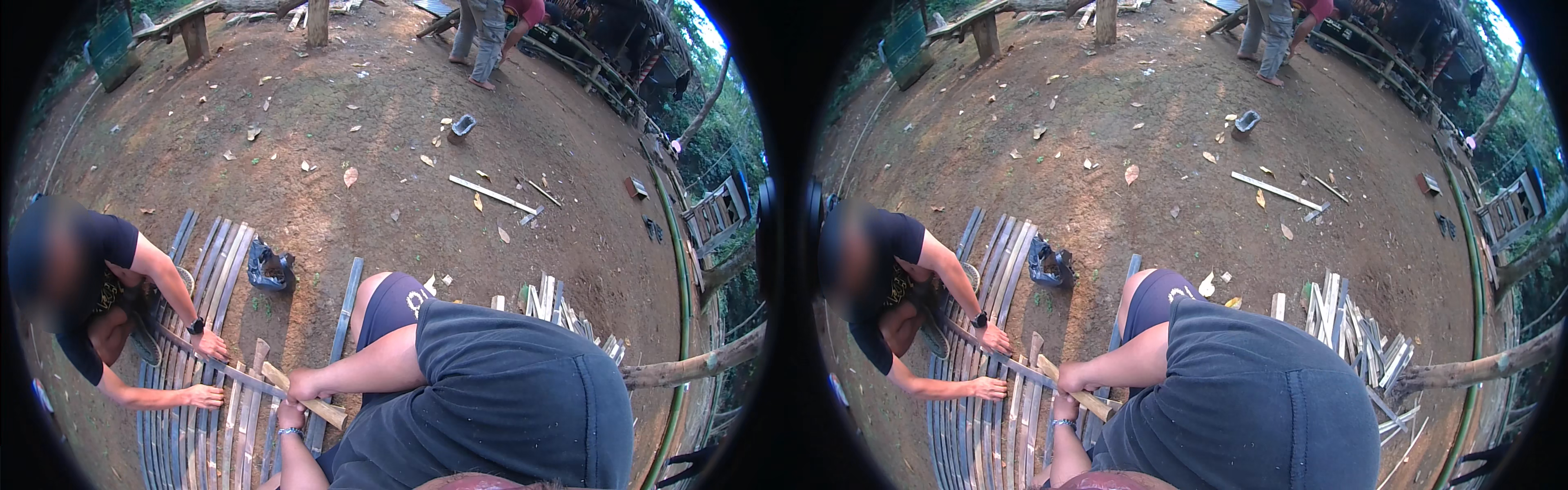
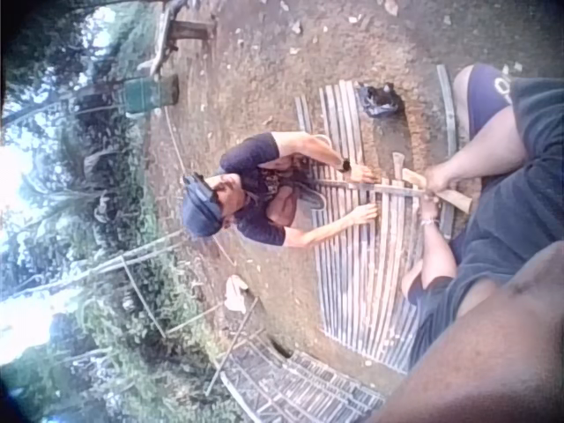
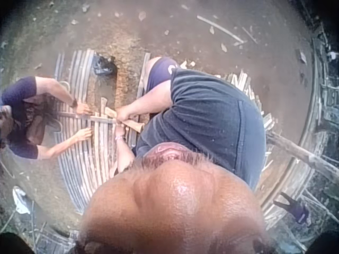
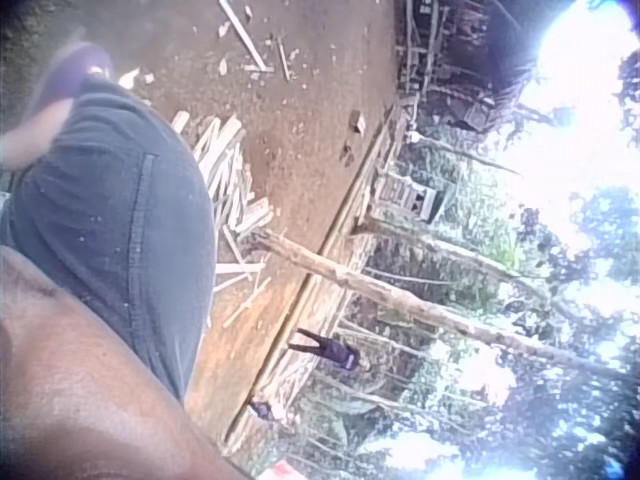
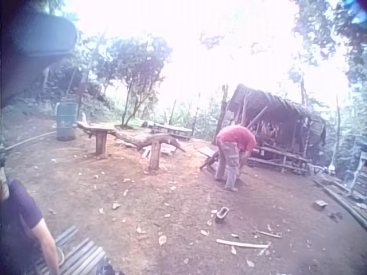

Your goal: The person uses a hammer to drive nails into a bamboo frame laid on the ground, securing horizontal slats to a vertical support. Another person assists by holding the frame steady. The person repeatedly hammers nails along the frame and adjusts the slats as needed.

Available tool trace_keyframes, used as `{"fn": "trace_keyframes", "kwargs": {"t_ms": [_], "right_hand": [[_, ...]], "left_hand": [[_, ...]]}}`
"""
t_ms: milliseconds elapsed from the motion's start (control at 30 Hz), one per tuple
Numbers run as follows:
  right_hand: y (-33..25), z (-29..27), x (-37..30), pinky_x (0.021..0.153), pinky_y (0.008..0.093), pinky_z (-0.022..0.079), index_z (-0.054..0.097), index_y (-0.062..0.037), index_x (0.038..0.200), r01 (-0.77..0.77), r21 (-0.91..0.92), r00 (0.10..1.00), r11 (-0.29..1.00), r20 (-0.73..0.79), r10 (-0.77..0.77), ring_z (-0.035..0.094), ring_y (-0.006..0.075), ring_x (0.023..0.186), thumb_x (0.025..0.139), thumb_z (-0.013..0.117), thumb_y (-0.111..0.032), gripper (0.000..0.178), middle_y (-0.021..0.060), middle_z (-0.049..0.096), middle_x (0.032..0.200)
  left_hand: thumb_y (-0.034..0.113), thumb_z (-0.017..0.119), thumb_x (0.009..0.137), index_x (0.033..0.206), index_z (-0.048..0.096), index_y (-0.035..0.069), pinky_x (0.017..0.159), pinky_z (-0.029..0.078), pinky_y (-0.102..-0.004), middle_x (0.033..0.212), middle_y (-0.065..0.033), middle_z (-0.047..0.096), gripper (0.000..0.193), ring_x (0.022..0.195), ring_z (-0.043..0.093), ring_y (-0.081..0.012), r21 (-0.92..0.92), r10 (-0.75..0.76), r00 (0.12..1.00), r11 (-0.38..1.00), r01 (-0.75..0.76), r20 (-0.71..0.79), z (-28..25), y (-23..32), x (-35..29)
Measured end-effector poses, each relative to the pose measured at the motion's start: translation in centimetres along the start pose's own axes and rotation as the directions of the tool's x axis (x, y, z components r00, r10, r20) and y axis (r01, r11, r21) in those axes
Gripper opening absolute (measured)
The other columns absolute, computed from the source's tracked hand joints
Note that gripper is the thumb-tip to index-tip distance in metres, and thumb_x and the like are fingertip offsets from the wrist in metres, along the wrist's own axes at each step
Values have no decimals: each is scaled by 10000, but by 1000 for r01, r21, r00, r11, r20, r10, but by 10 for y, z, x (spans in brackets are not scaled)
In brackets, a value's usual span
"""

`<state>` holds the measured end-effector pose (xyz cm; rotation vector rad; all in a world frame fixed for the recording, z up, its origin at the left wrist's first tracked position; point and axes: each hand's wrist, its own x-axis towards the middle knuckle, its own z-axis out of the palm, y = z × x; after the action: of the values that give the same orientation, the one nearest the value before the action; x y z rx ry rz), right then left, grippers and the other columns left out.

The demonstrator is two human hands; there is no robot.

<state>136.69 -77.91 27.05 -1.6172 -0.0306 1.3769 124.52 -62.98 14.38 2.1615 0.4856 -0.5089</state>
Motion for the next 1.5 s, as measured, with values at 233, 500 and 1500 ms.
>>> {"fn": "trace_keyframes", "kwargs": {"t_ms": [233,500,1500], "right_hand": [[0,3,0,578,354,579,700,127,1000,4,-4,1000,1000,1,-4,729,202,651,800,736,-36,261,159,730,822],[3,8,-3,578,390,581,717,85,919,18,-29,1000,999,-11,-18,720,227,654,791,705,-24,169,162,722,806],[24,-4,-15,711,301,566,549,-8,1164,-148,57,987,987,79,143,672,165,789,970,657,-75,232,79,655,930]], "left_hand": [[315,679,895,924,691,-29,676,494,-432,772,-175,697,346,694,587,-222,-89,-51,998,995,48,-22,-1,0,-3],[349,661,917,831,666,-31,642,474,-428,706,-146,658,389,662,549,-200,-133,12,998,991,-19,-54,-3,6,-11],[186,745,832,860,745,82,751,555,-389,845,-123,748,108,801,726,-270,-349,-310,898,917,195,-312,37,-43,11]]}}
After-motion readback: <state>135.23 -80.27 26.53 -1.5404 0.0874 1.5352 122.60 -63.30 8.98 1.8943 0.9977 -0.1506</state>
